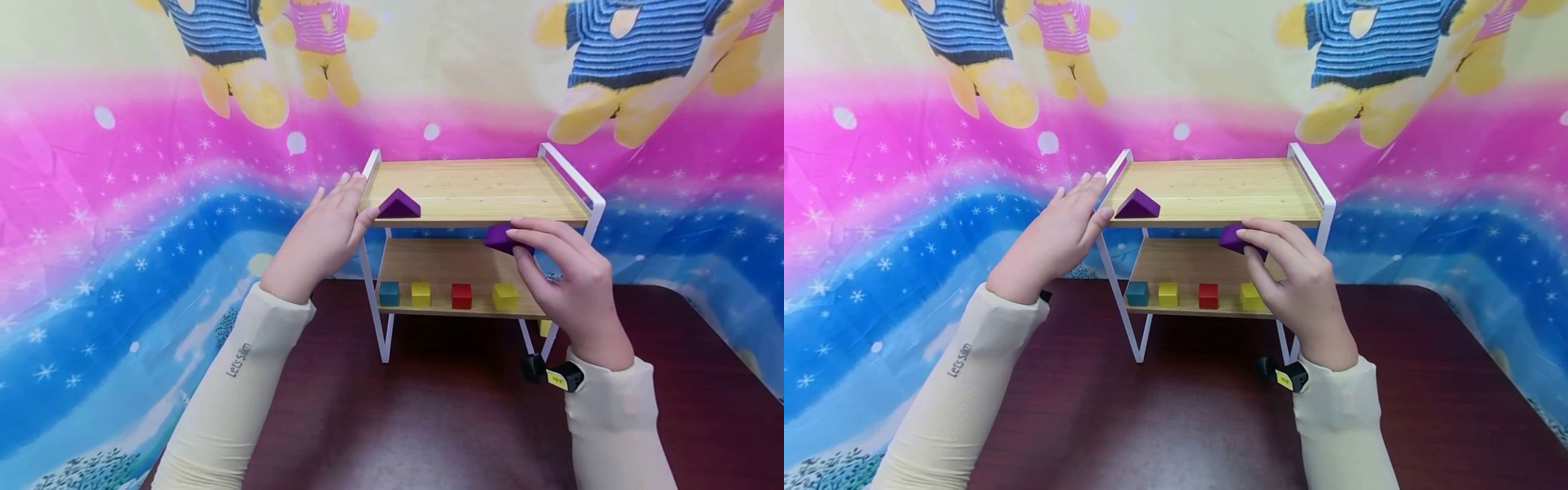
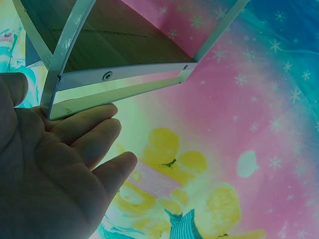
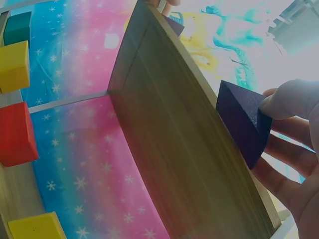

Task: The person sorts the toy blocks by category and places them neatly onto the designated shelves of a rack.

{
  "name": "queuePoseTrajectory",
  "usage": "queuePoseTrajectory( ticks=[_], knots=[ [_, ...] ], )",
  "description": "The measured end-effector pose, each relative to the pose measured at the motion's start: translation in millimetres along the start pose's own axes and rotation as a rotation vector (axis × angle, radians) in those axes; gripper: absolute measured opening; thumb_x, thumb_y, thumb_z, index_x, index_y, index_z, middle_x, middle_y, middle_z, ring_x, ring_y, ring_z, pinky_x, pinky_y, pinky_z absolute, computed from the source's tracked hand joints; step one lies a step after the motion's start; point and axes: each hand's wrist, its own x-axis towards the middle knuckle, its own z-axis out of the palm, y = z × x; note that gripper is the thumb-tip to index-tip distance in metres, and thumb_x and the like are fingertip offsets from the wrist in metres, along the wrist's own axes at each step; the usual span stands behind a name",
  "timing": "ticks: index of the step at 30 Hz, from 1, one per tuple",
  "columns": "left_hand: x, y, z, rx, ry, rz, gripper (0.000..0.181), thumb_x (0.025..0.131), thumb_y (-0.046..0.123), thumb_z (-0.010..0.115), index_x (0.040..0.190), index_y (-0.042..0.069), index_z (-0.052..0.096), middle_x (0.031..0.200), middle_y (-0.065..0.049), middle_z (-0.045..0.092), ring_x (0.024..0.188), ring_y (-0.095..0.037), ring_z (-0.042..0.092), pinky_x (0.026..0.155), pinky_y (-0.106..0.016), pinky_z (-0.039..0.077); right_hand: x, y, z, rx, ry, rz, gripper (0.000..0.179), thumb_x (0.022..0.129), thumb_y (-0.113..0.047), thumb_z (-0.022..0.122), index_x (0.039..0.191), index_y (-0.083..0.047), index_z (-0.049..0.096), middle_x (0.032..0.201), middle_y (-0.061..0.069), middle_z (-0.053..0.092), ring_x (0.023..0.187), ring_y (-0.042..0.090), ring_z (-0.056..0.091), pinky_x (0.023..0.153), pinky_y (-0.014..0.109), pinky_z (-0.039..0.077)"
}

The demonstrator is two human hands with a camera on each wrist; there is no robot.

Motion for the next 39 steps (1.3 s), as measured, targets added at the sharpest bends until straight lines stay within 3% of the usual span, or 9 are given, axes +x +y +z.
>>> queuePoseTrajectory(
  ticks=[4,8,24,31,39],
  knots=[
    [-0.2,0.5,-0.2,-0.001,0.001,0.003,0.068,0.109,0.047,0.034,0.163,0.009,0.019,0.168,-0.008,0.02,0.156,-0.022,0.011,0.126,-0.048,0.005,3.3,-0.3,0.2,0.004,-0.001,-0.007,0.027,0.096,-0.016,0.07,0.118,-0.001,0.074,0.125,0.012,0.07,0.116,0.029,0.065,0.105,0.018,0.043],
    [-0.8,1.0,-0.4,-0.001,0.002,0.002,0.068,0.109,0.047,0.035,0.163,0.009,0.019,0.168,-0.008,0.02,0.156,-0.023,0.011,0.126,-0.048,0.005,7.2,-3.2,-0.3,0.0,0.002,-0.009,0.036,0.082,0.008,0.076,0.118,-0.001,0.074,0.125,0.012,0.07,0.116,0.028,0.065,0.106,0.019,0.043],
    [-1.3,1.5,0.1,-0.007,0.0,-0.003,0.068,0.109,0.047,0.035,0.163,0.01,0.017,0.168,-0.008,0.019,0.156,-0.023,0.011,0.125,-0.048,0.005,28.0,-3.2,-1.6,-0.006,-0.039,-0.057,0.038,0.082,0.011,0.077,0.117,0.0,0.074,0.127,0.011,0.07,0.118,0.026,0.065,0.105,0.019,0.043],
    [-0.2,2.5,0.1,0.003,0.003,-0.006,0.069,0.109,0.048,0.036,0.163,0.01,0.018,0.168,-0.007,0.019,0.156,-0.022,0.01,0.126,-0.047,0.005,37.7,-2.6,1.5,0.024,-0.079,-0.107,0.04,0.081,0.013,0.076,0.12,0.001,0.073,0.129,0.011,0.069,0.114,0.026,0.066,0.098,0.014,0.046],
    [-1.2,3.3,0.4,0.008,0.002,-0.018,0.07,0.108,0.048,0.038,0.163,0.009,0.019,0.168,-0.008,0.02,0.156,-0.023,0.011,0.126,-0.048,0.006,47.3,-1.3,9.1,0.012,-0.11,-0.099,0.037,0.084,0.01,0.076,0.12,0.001,0.073,0.129,0.013,0.068,0.116,0.026,0.065,0.097,0.012,0.046]
  ],
)
